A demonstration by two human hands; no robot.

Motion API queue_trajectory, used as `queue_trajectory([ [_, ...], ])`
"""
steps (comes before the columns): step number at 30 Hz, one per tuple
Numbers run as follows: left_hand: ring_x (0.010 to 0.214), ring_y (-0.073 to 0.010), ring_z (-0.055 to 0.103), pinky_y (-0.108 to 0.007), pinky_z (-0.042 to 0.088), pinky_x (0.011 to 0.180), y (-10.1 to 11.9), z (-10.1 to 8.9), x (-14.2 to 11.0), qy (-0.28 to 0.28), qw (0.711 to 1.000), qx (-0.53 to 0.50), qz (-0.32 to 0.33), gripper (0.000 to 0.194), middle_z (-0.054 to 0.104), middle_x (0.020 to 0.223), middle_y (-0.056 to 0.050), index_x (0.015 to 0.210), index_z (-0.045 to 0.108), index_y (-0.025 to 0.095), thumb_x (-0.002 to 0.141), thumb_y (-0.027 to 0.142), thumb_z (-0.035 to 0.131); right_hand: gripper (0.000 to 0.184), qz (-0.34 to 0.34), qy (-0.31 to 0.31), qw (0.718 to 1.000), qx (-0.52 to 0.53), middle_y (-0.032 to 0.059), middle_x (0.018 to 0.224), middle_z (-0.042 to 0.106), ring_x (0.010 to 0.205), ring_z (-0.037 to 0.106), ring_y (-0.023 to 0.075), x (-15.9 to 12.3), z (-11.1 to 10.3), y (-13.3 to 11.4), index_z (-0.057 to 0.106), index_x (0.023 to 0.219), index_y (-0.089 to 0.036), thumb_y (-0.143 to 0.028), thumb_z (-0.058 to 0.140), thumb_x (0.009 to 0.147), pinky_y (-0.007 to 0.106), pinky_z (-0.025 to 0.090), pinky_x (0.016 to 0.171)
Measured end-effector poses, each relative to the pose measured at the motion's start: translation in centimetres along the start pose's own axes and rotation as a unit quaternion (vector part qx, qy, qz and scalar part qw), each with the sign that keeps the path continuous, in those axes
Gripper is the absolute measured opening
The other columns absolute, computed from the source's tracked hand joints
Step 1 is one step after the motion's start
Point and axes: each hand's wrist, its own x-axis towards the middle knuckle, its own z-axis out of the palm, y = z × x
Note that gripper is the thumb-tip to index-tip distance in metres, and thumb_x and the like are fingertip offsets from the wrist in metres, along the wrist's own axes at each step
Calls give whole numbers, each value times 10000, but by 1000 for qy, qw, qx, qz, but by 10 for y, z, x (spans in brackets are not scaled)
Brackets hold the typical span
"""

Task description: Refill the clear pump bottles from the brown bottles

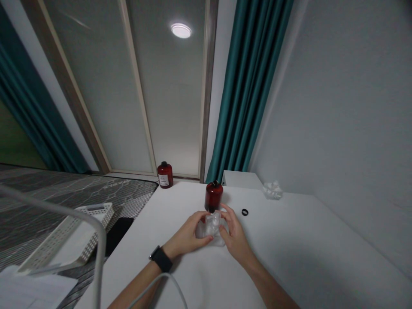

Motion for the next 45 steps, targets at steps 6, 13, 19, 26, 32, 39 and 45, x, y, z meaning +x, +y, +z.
queue_trajectory([
  [6, 1106, -269, 567, -428, 451, 1004, 0, 1, 0, 7, 1000, 8, -18, 598, 598, 1230, -109, 1289, 481, 184, 752, 233, 742, 578, 2, -6, 1000, -27, 87, 1244, 626, 1166, 587, 227, 0, 0, -2, 375, 1424, -260, -268, 587, 886, 430, 389, 1076],
  [13, 1075, -262, 579, -401, 461, 969, 2, 2, 0, 18, 1000, -2, -25, 544, 623, 1182, -88, 1223, 525, 193, 737, 235, 764, 535, 10, 28, 998, -61, 84, 1184, 606, 1123, 578, 241, -1, 5, 0, 428, 1391, -253, -310, 583, 881, 448, 397, 1056],
  [19, 1114, -267, 583, -393, 453, 980, 6, -4, 0, -15, 998, -49, -21, 556, 621, 1245, -102, 1253, 519, 191, 753, 238, 759, 672, 33, -26, 999, -1, 93, 1282, 594, 1225, 552, 236, -1, -2, -1, 283, 1489, -290, -307, 597, 894, 451, 368, 1093],
  [26, 1121, -268, 574, -401, 449, 990, 8, 0, 0, 2, 998, -53, -26, 536, 620, 1230, -100, 1247, 519, 190, 761, 218, 743, 584, 26, -10, 999, -19, 100, 1315, 572, 1238, 536, 236, -1, 6, 2, 373, 1442, -253, -284, 575, 895, 445, 350, 1116],
  [32, 1110, -262, 578, -403, 460, 979, 7, -3, 0, -6, 998, -63, -28, 529, 622, 1239, -91, 1239, 523, 199, 763, 237, 750, 626, 36, -52, 998, 10, 95, 1278, 605, 1223, 555, 233, 1, -3, 3, 346, 1474, -263, -310, 595, 902, 440, 372, 1099],
  [39, 1175, -276, 558, -425, 436, 1026, 7, -6, 0, -23, 997, -77, -22, 564, 602, 1303, -101, 1285, 514, 210, 780, 276, 757, 620, 46, -76, 995, 38, 116, 1358, 569, 1305, 504, 243, 0, -5, 0, 318, 1491, -262, -332, 566, 927, 466, 313, 1138],
  [45, 1122, -269, 566, -417, 438, 1013, 8, 1, -3, 7, 998, -56, -28, 528, 616, 1230, -100, 1258, 521, 198, 779, 234, 741, 596, 49, -27, 998, 34, 101, 1294, 607, 1230, 558, 236, -3, 6, 3, 332, 1466, -264, -320, 561, 919, 445, 364, 1106],
])
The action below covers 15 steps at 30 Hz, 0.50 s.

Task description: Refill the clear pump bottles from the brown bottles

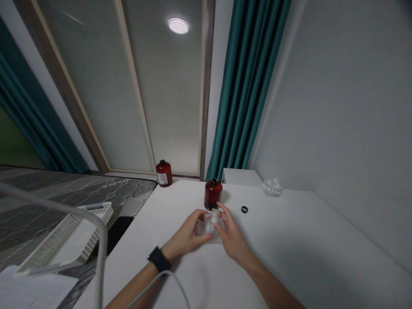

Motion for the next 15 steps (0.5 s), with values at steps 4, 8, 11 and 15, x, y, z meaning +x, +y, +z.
queue_trajectory([
  [4, 1084, -251, 561, -388, 447, 978, -3, 6, 0, 30, 999, 16, 0, 519, 604, 1184, -90, 1228, 514, 194, 765, 230, 745, 602, 8, -7, 1000, 5, 97, 1287, 614, 1230, 562, 225, 0, -1, -2, 306, 1477, -263, -317, 548, 929, 437, 367, 1109],
  [8, 986, -240, 564, -367, 465, 886, -4, 7, 1, 40, 998, 42, -9, 488, 611, 1093, -73, 1170, 527, 183, 744, 264, 751, 555, -18, -16, 999, -31, 100, 1379, 560, 1298, 512, 225, 5, -9, -5, 347, 1463, -265, -295, 534, 941, 447, 336, 1136],
  [11, 905, -213, 563, -333, 459, 807, 0, 3, 1, 14, 999, 50, -1, 354, 616, 1017, -49, 1107, 541, 187, 803, 285, 695, 468, -47, 11, 996, -72, 95, 1384, 552, 1285, 512, 231, 7, -14, -4, 447, 1390, -261, -264, 531, 929, 453, 351, 1129],
  [15, 866, -195, 555, -311, 444, 769, 5, -4, 1, 17, 997, 65, 28, 159, 601, 964, -36, 999, 555, 197, 872, 270, 618, 446, -55, 6, 995, -85, 88, 1358, 551, 1269, 506, 230, 6, -18, -8, 492, 1337, -263, -215, 526, 894, 441, 385, 1102],
])
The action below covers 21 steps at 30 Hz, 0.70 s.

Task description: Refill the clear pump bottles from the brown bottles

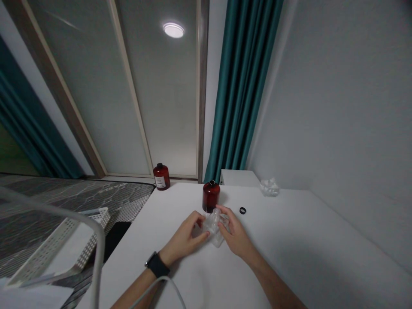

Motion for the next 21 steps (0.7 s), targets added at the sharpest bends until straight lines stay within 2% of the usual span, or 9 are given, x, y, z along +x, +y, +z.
queue_trajectory([
  [2, 880, -200, 557, -311, 448, 771, 0, -2, 1, 6, 1000, 1, 11, 111, 596, 962, -41, 928, 557, 196, 875, 273, 617, 498, -10, -22, 1000, -4, 85, 1375, 528, 1285, 486, 236, -2, -2, -6, 470, 1366, -267, -200, 523, 876, 441, 360, 1117],
  [4, 928, -212, 566, -323, 460, 802, 0, -1, 1, 3, 1000, -6, 17, 143, 602, 1004, -51, 938, 560, 196, 848, 262, 649, 519, -31, -55, 998, -7, 87, 1360, 524, 1284, 479, 253, -4, -5, -13, 462, 1391, -260, -234, 522, 876, 447, 342, 1124],
  [7, 1083, -251, 562, -390, 461, 944, -3, 1, 0, -10, 1000, -25, 16, 419, 602, 1180, -83, 1183, 533, 203, 793, 207, 687, 489, -60, -93, 994, -2, 94, 1295, 542, 1234, 504, 272, -5, -9, -22, 481, 1389, -247, -361, 508, 913, 437, 376, 1086],
  [10, 1254, -284, 503, -453, 390, 1087, -7, 2, -1, -41, 998, -46, 27, 638, 535, 1378, -117, 1385, 429, 210, 799, 187, 679, 451, -78, -92, 993, -1, 97, 1256, 553, 1214, 513, 268, -4, -8, -23, 529, 1329, -244, -475, 487, 943, 412, 389, 1066],
  [13, 1287, -287, 497, -457, 367, 1122, -8, 3, -1, -65, 995, -65, 33, 623, 525, 1414, -120, 1401, 433, 205, 824, 211, 670, 436, -82, -75, 994, -9, 97, 1224, 559, 1221, 506, 266, -3, -5, -20, 571, 1250, -242, -537, 503, 937, 403, 389, 1067],
  [16, 1239, -274, 535, -435, 398, 1099, -6, 4, 0, -63, 995, -79, 18, 558, 579, 1344, -100, 1335, 496, 204, 815, 230, 698, 418, -78, -63, 995, -19, 93, 1192, 562, 1202, 516, 265, -2, -3, -16, 593, 1205, -246, -546, 540, 920, 401, 407, 1055],
  [21, 1158, -268, 567, -428, 434, 1044, -2, 6, 1, -24, 997, -77, -4, 510, 621, 1231, -84, 1237, 547, 203, 765, 204, 741, 454, -65, -64, 996, -22, 89, 1229, 545, 1191, 521, 261, -1, -5, -13, 535, 1319, -260, -462, 578, 914, 407, 409, 1055],
])
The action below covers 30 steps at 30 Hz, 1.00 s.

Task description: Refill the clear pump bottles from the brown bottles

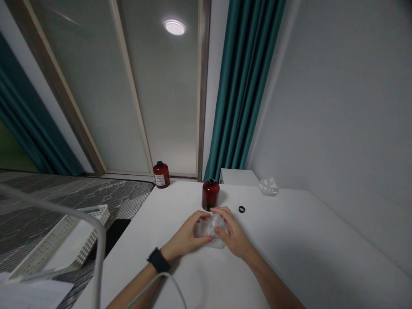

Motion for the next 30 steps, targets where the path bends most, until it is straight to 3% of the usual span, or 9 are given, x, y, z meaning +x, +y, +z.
queue_trajectory([
  [3, 1158, -275, 560, -441, 442, 1034, -4, -2, 0, 8, 1000, 3, 0, 555, 605, 1242, -93, 1260, 529, 208, 755, 230, 757, 542, 17, 11, 1000, -4, 81, 1248, 544, 1190, 522, 254, 0, -3, 0, 464, 1387, -269, -383, 623, 882, 412, 404, 1062],
  [8, 1204, -300, 522, -476, 425, 1054, -13, -12, -1, -11, 999, 43, 11, 682, 563, 1292, -112, 1334, 481, 213, 723, 268, 777, 505, 44, 29, 997, -51, 75, 1232, 568, 1175, 523, 253, 0, -5, -3, 533, 1301, -256, -208, 646, 812, 434, 399, 1062],
  [14, 1166, -272, 548, -421, 454, 1012, -15, -16, -1, -33, 998, 54, 18, 593, 586, 1280, -101, 1309, 518, 210, 760, 249, 740, 193, 19, 19, 998, -62, 73, 1065, 625, 1061, 561, 250, 4, -2, -3, 664, 1044, -232, -212, 600, 862, 407, 454, 969],
  [16, 1111, -260, 569, -411, 471, 974, -14, -14, -1, -29, 998, 59, 5, 600, 606, 1240, -90, 1309, 518, 216, 750, 230, 735, 165, 16, 20, 998, -61, 69, 1050, 629, 1045, 569, 244, 5, -1, -3, 674, 1014, -233, -213, 593, 871, 392, 463, 951],
  [27, 1066, -260, 582, -386, 484, 907, -6, -15, -2, -12, 998, 57, 7, 539, 623, 1174, -85, 1234, 523, 203, 728, 197, 707, 249, 24, 31, 996, -79, 67, 1064, 620, 1057, 550, 262, 4, -2, -3, 667, 1077, -249, -202, 638, 834, 413, 449, 968],
  [30, 1052, -258, 583, -381, 479, 897, -5, -16, -2, -9, 998, 57, 6, 526, 618, 1143, -78, 1212, 523, 201, 718, 192, 704, 349, 41, 21, 996, -75, 73, 1126, 593, 1105, 540, 262, 3, -6, -2, 633, 1163, -251, -196, 649, 818, 434, 428, 1016],
])
